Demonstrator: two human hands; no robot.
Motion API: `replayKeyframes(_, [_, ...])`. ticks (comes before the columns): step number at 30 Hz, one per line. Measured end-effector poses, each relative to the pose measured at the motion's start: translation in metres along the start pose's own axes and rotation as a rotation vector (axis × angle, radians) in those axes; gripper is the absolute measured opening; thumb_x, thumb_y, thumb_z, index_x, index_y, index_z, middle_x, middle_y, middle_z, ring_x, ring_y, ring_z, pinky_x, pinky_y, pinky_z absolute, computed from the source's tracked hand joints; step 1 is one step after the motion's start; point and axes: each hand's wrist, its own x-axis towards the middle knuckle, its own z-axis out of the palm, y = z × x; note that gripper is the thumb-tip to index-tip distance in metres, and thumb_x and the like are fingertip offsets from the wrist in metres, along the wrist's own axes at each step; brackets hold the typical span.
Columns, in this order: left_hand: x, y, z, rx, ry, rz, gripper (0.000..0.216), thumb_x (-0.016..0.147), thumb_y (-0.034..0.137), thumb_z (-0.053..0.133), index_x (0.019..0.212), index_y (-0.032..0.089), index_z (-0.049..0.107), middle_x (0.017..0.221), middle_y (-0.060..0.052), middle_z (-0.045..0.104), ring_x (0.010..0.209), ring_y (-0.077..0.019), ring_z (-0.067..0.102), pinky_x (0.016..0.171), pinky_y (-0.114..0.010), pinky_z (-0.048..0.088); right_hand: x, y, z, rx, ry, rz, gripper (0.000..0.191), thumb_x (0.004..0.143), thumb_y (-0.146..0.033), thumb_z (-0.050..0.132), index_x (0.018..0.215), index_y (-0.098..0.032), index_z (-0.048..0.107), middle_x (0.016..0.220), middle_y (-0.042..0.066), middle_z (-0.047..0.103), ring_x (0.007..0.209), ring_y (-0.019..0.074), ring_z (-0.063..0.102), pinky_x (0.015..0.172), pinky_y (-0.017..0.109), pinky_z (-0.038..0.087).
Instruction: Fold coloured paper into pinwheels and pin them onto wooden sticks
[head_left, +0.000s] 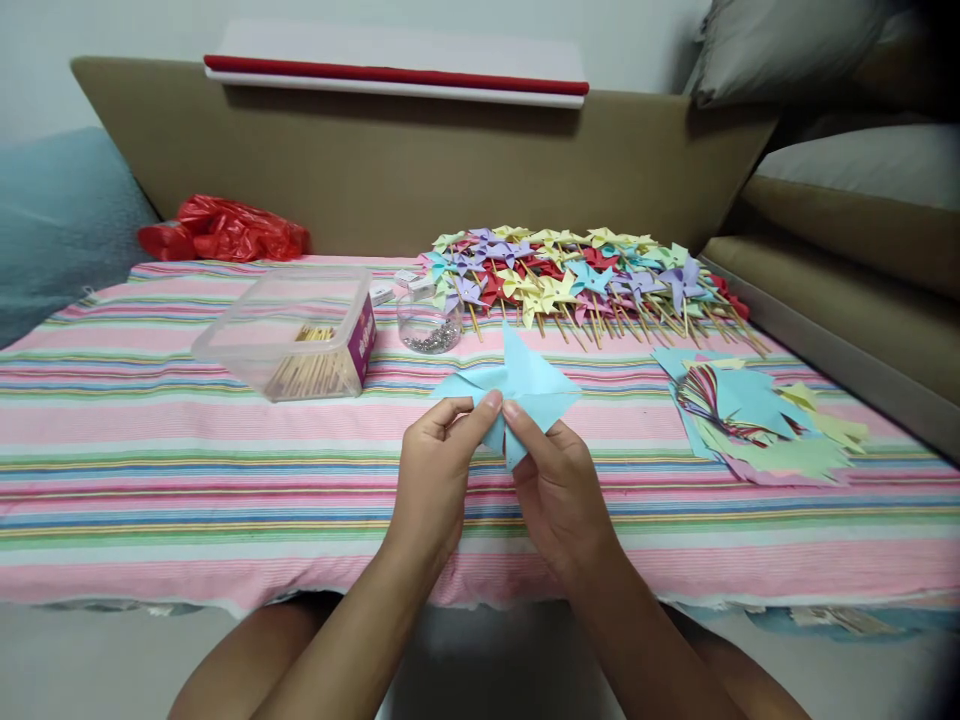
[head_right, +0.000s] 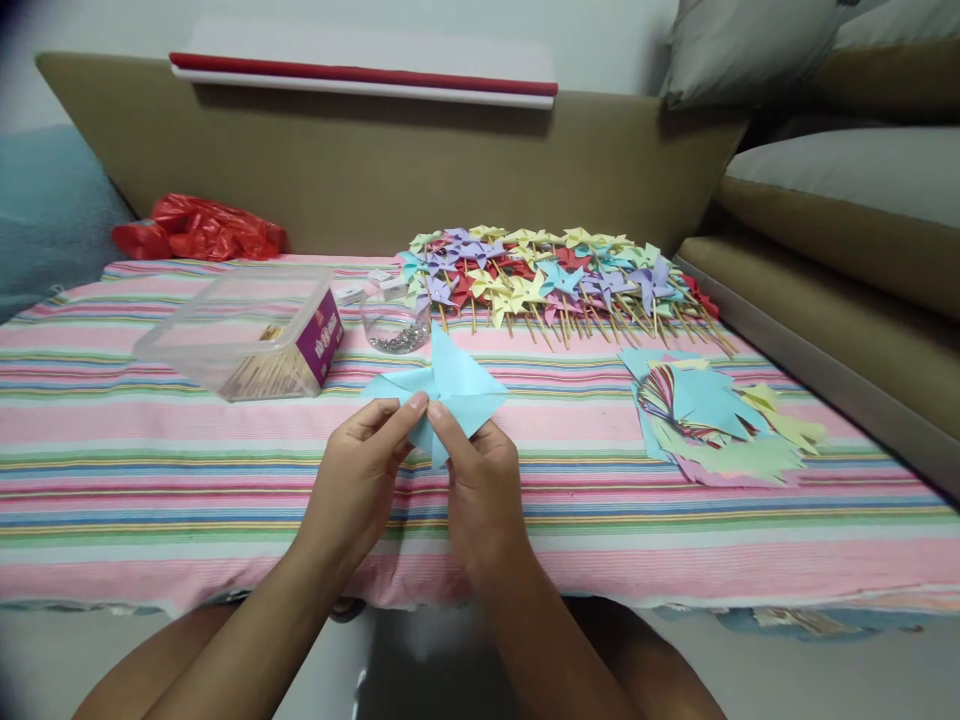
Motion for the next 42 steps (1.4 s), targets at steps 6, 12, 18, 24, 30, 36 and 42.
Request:
replayKeyframes(6, [0.008,0.008,-0.004,-0.193,0.08,-0.039,0.023,0.071,0.031,0.088,0.075,0.015,0.072,0.078,0.001,0.066,0.072,-0.0088,0.059,0.063,-0.017,0.049,-0.002,-0.002,-0.003,-0.036,0.03,-0.084,0.032,0.085,-0.024,0.071,0.11,-0.027,0.051,0.097,-0.001,0.075,0.091,0.0161,0.071,0.083,0.032,0.056])
replayKeyframes(12, [0.013,0.013,-0.013,-0.227,0.131,-0.023,0.022,0.07,0.028,0.089,0.075,0.015,0.072,0.076,0.002,0.067,0.068,-0.007,0.06,0.058,-0.015,0.046,-0.007,0.01,-0.004,-0.345,-0.139,-0.351,0.042,0.088,-0.017,0.068,0.123,-0.031,0.048,0.115,0.003,0.072,0.106,0.0189,0.071,0.098,0.04,0.055])
replayKeyframes(18, [0.011,0.016,-0.015,-0.183,0.115,-0.032,0.023,0.071,0.028,0.088,0.072,0.015,0.068,0.073,0.004,0.061,0.066,-0.0061,0.056,0.061,-0.015,0.046,-0.009,0.004,-0.005,-0.498,-0.123,-0.298,0.008,0.09,-0.025,0.07,0.097,-0.026,0.071,0.097,0.001,0.074,0.098,0.019,0.072,0.089,0.033,0.058])
replayKeyframes(24, [0.008,0.013,-0.015,-0.012,0.078,-0.009,0.028,0.074,0.034,0.086,0.069,0.016,0.065,0.068,0.005,0.054,0.063,-0.0077,0.048,0.06,-0.02,0.041,-0.006,0.0,-0.006,-0.446,-0.012,-0.247,0.012,0.089,-0.035,0.073,0.09,-0.023,0.071,0.086,0.0,0.074,0.086,0.0171,0.071,0.084,0.032,0.057])
replayKeyframes(30, [0.004,0.009,-0.013,0.074,0.051,-0.026,0.028,0.073,0.038,0.086,0.073,0.016,0.069,0.075,0.002,0.059,0.068,-0.01,0.05,0.063,-0.024,0.04,-0.002,0.001,-0.008,-0.393,0.101,-0.175,0.021,0.085,-0.042,0.075,0.087,-0.021,0.069,0.081,-0.001,0.071,0.083,0.0174,0.07,0.082,0.032,0.056])
replayKeyframes(36, [0.003,0.008,-0.011,0.097,0.027,-0.029,0.026,0.073,0.037,0.086,0.073,0.016,0.071,0.074,0.002,0.061,0.071,-0.0114,0.052,0.067,-0.024,0.042,-0.001,0.001,-0.008,-0.388,0.136,-0.171,0.024,0.082,-0.043,0.078,0.086,-0.021,0.068,0.077,-0.001,0.071,0.077,0.0168,0.069,0.078,0.033,0.055])
replayKeyframes(42, [0.002,0.007,-0.01,0.074,-0.002,-0.03,0.024,0.072,0.036,0.087,0.073,0.017,0.073,0.074,0.001,0.063,0.071,-0.0117,0.053,0.067,-0.024,0.042,0.0,0.003,-0.01,-0.391,0.163,-0.163,0.027,0.078,-0.042,0.081,0.083,-0.022,0.065,0.066,-0.004,0.066,0.066,0.0143,0.062,0.069,0.03,0.052])
